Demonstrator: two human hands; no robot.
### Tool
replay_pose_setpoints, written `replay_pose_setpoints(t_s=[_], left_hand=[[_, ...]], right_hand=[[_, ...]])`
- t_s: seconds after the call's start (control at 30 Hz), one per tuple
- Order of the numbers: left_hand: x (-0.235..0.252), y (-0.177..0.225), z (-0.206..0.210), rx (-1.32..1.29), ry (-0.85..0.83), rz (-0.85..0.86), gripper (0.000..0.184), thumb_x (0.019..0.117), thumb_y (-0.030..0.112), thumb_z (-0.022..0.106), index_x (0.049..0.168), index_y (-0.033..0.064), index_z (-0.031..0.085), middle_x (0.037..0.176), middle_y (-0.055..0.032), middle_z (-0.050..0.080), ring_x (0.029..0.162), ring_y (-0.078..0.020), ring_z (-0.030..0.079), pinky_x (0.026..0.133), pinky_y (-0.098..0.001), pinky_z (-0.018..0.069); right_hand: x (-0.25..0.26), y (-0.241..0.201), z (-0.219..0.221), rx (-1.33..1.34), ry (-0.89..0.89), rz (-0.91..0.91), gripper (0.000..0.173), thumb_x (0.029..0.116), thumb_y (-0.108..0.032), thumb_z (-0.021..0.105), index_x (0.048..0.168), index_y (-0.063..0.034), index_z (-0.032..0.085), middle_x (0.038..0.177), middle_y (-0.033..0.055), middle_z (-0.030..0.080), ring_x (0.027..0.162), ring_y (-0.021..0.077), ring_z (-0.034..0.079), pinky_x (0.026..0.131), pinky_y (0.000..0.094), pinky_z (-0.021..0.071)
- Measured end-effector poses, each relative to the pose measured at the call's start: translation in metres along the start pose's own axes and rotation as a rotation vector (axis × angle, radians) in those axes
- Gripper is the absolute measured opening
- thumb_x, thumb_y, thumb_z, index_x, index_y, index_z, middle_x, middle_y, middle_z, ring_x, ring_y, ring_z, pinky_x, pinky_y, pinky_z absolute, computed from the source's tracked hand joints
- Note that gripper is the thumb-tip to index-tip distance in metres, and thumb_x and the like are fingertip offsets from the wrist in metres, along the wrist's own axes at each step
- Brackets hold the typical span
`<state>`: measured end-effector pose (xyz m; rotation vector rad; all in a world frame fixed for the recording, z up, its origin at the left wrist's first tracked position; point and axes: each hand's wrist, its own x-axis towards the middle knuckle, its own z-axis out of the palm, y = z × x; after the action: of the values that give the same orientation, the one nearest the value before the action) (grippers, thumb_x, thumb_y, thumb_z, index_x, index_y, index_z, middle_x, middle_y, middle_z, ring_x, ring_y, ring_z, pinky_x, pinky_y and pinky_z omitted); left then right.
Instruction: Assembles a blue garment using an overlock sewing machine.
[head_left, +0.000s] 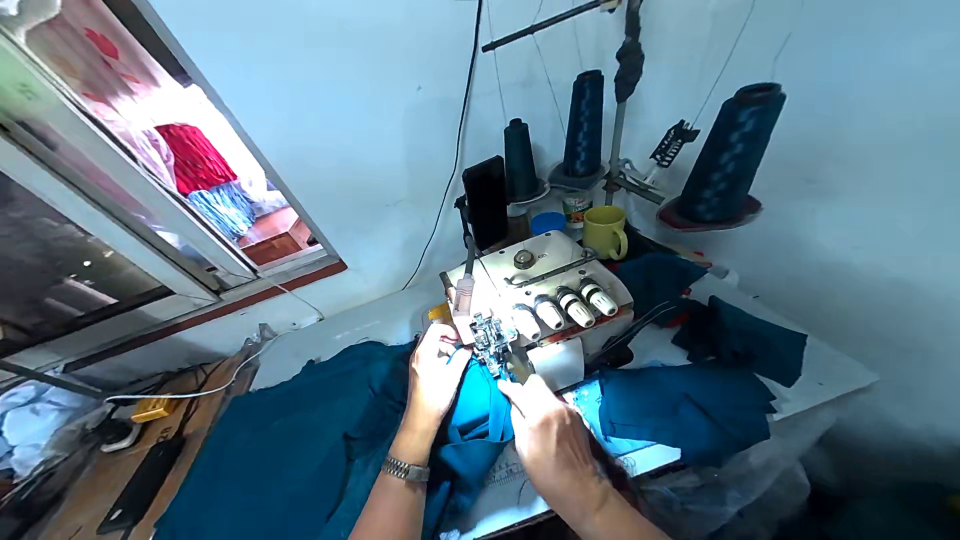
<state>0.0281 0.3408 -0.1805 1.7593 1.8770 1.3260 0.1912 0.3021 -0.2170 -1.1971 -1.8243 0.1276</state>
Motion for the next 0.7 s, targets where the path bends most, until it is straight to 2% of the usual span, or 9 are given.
replay_pose_setpoints(t_s=[0.1,0.2,0.3,0.43,0.5,0.57,0.6,0.63,0.7], left_hand=[[-0.008,0.005,-0.005,0.031,0.022,-0.064,0.020,0.0902,0.007,0.076,0.108,0.0044,0.065,0.097,-0.0098,0.065,0.081,-0.0176,0.062,0.073,-0.0365,0.0527],[-0.012,0.004,-0.004,0.046,0.032,-0.068,0.015,0.0927,0.008,0.073,0.106,0.0043,0.066,0.094,-0.0091,0.064,0.080,-0.0173,0.061,0.073,-0.0364,0.0523],[-0.012,0.003,-0.004,0.029,0.026,-0.086,0.015,0.0933,0.008,0.073,0.106,0.0042,0.066,0.092,-0.0084,0.064,0.078,-0.0162,0.061,0.072,-0.0354,0.0522],[-0.017,0.001,-0.013,-0.229,0.031,-0.140,0.019,0.0899,0.002,0.074,0.106,0.0043,0.065,0.085,-0.0053,0.068,0.071,-0.0116,0.063,0.068,-0.0296,0.0538],[-0.024,0.008,-0.021,-0.483,0.035,-0.207,0.018,0.0890,-0.003,0.072,0.104,0.0037,0.065,0.089,-0.0071,0.067,0.075,-0.0135,0.064,0.068,-0.0295,0.0557],[-0.035,0.024,-0.031,-0.670,0.047,-0.313,0.019,0.0906,-0.007,0.067,0.106,0.0023,0.062,0.094,-0.0092,0.065,0.077,-0.0157,0.064,0.068,-0.0302,0.0571],[-0.042,0.032,-0.035,-0.730,0.050,-0.362,0.021,0.0917,-0.009,0.064,0.109,0.0016,0.059,0.096,-0.0105,0.064,0.076,-0.0167,0.065,0.067,-0.0303,0.0583],[-0.051,0.040,-0.040,-0.773,0.046,-0.399,0.025,0.0924,-0.010,0.061,0.114,0.0010,0.055,0.099,-0.0121,0.064,0.078,-0.0180,0.066,0.068,-0.0308,0.0591],[-0.070,0.050,-0.044,-0.822,0.055,-0.447,0.031,0.0922,-0.010,0.057,0.121,-0.0009,0.050,0.105,-0.0149,0.065,0.081,-0.0194,0.069,0.069,-0.0315,0.0599]], right_hand=[[0.015,0.003,-0.001,0.031,-0.016,-0.030,0.021,0.0904,-0.010,0.068,0.107,-0.0113,0.080,0.090,0.0133,0.064,0.066,0.0241,0.066,0.056,0.0389,0.0572],[0.028,0.002,0.006,0.050,-0.147,-0.061,0.015,0.0932,-0.011,0.068,0.103,-0.0086,0.078,0.084,0.0141,0.068,0.070,0.0301,0.069,0.061,0.0461,0.0575],[0.032,0.006,0.009,0.090,-0.057,-0.097,0.007,0.0907,-0.005,0.068,0.091,-0.0052,0.075,0.081,0.0115,0.067,0.068,0.0270,0.069,0.058,0.0442,0.0579],[0.019,0.030,-0.017,0.217,-0.093,0.043,0.013,0.0968,-0.007,0.062,0.094,-0.0041,0.074,0.092,0.0092,0.072,0.080,0.0232,0.072,0.073,0.0451,0.0602],[0.007,0.049,-0.025,0.174,-0.321,0.177,0.019,0.1006,-0.011,0.058,0.098,-0.0008,0.074,0.096,0.0143,0.072,0.088,0.0291,0.071,0.082,0.0492,0.0571],[0.004,0.061,-0.034,0.081,-0.749,0.326,0.028,0.1051,-0.013,0.049,0.115,0.0021,0.070,0.116,0.0216,0.069,0.114,0.0357,0.065,0.103,0.0520,0.0476],[0.003,0.065,-0.035,0.049,-0.868,0.365,0.030,0.1053,-0.013,0.048,0.122,0.0005,0.069,0.123,0.0220,0.067,0.122,0.0358,0.061,0.108,0.0513,0.0440],[-0.001,0.068,-0.037,0.050,-0.872,0.376,0.031,0.1048,-0.012,0.049,0.125,-0.0019,0.069,0.127,0.0215,0.066,0.124,0.0350,0.061,0.109,0.0501,0.0437],[-0.011,0.066,-0.042,0.147,-0.580,0.316,0.029,0.1016,-0.011,0.054,0.123,-0.0051,0.073,0.120,0.0194,0.067,0.109,0.0309,0.067,0.098,0.0462,0.0530]])
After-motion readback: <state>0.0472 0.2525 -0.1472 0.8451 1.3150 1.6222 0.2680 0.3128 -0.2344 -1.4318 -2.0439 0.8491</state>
